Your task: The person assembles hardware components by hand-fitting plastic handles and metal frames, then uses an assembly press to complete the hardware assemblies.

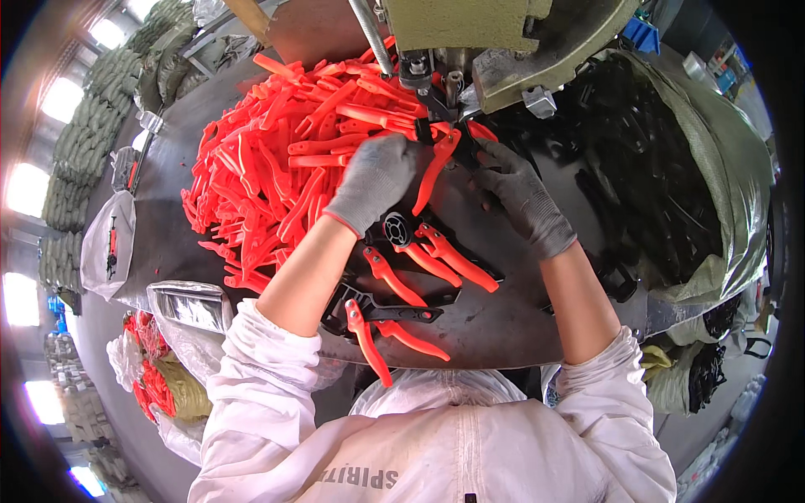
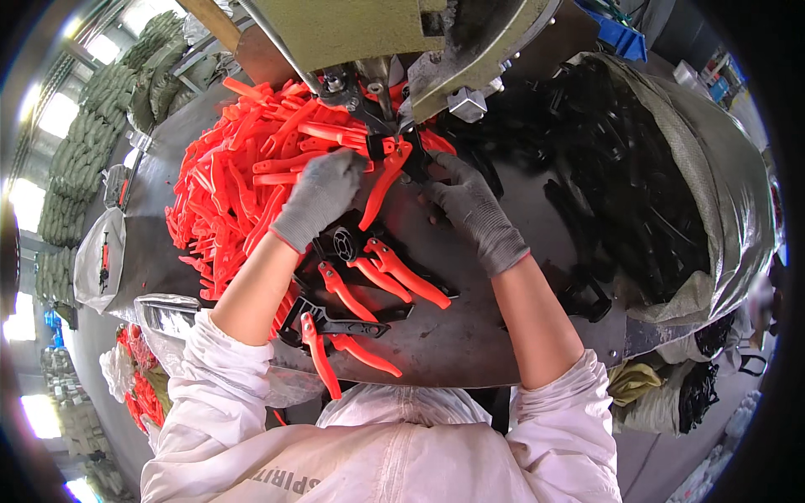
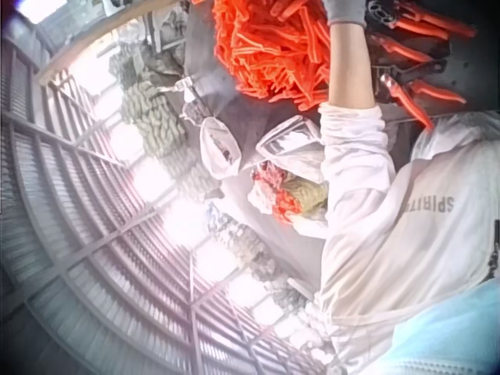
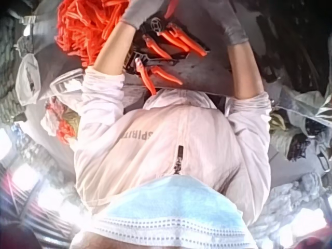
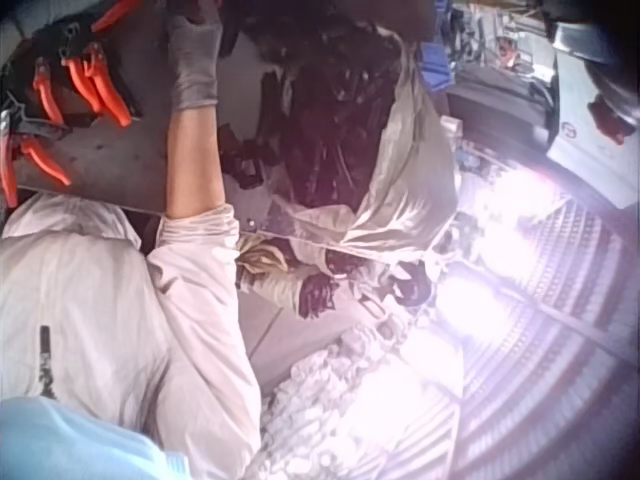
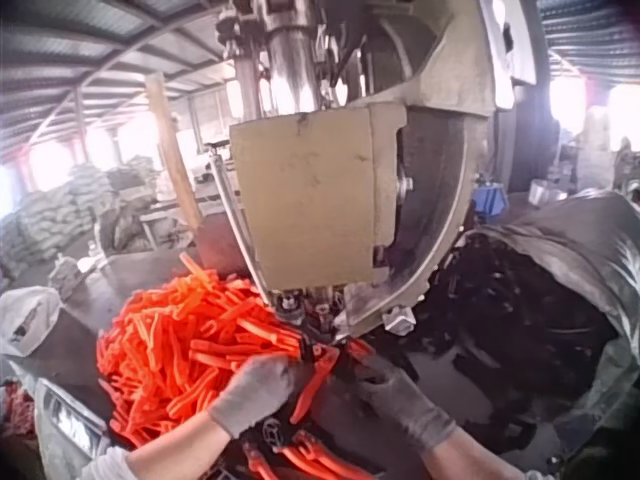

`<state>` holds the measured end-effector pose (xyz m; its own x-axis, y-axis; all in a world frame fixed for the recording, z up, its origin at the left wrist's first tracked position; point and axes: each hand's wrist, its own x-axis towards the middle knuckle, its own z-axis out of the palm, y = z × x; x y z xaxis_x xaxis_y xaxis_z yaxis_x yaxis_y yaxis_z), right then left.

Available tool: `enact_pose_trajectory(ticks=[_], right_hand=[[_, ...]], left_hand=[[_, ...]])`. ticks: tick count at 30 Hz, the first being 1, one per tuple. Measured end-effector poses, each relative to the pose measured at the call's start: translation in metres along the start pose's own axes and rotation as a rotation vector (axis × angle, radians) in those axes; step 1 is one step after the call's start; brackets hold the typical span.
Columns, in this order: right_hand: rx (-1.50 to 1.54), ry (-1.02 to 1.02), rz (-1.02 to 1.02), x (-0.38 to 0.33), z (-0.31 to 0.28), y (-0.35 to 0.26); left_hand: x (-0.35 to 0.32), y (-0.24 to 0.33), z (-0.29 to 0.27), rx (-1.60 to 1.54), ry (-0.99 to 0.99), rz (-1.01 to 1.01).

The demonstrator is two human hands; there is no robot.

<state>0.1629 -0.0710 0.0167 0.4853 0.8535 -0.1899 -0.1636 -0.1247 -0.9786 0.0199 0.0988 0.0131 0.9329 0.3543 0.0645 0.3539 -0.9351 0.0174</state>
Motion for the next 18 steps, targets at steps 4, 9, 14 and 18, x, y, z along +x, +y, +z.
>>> enact_pose_trajectory(ticks=[4,9,14,18], right_hand=[[-0.046,0.039,0.059,-0.001,-0.008,0.007],[-0.087,0.051,0.049,-0.005,-0.004,-0.002],[-0.063,-0.071,0.125,-0.023,-0.002,-0.028],[-0.095,-0.076,0.153,-0.018,-0.007,-0.012]], left_hand=[[-0.008,-0.011,-0.016,0.246,-0.053,-0.218],[-0.01,-0.024,-0.014,0.284,-0.02,-0.21],[0.0,-0.022,-0.008,0.335,-0.125,-0.164],[-0.004,-0.022,-0.01,0.255,-0.044,-0.168]])
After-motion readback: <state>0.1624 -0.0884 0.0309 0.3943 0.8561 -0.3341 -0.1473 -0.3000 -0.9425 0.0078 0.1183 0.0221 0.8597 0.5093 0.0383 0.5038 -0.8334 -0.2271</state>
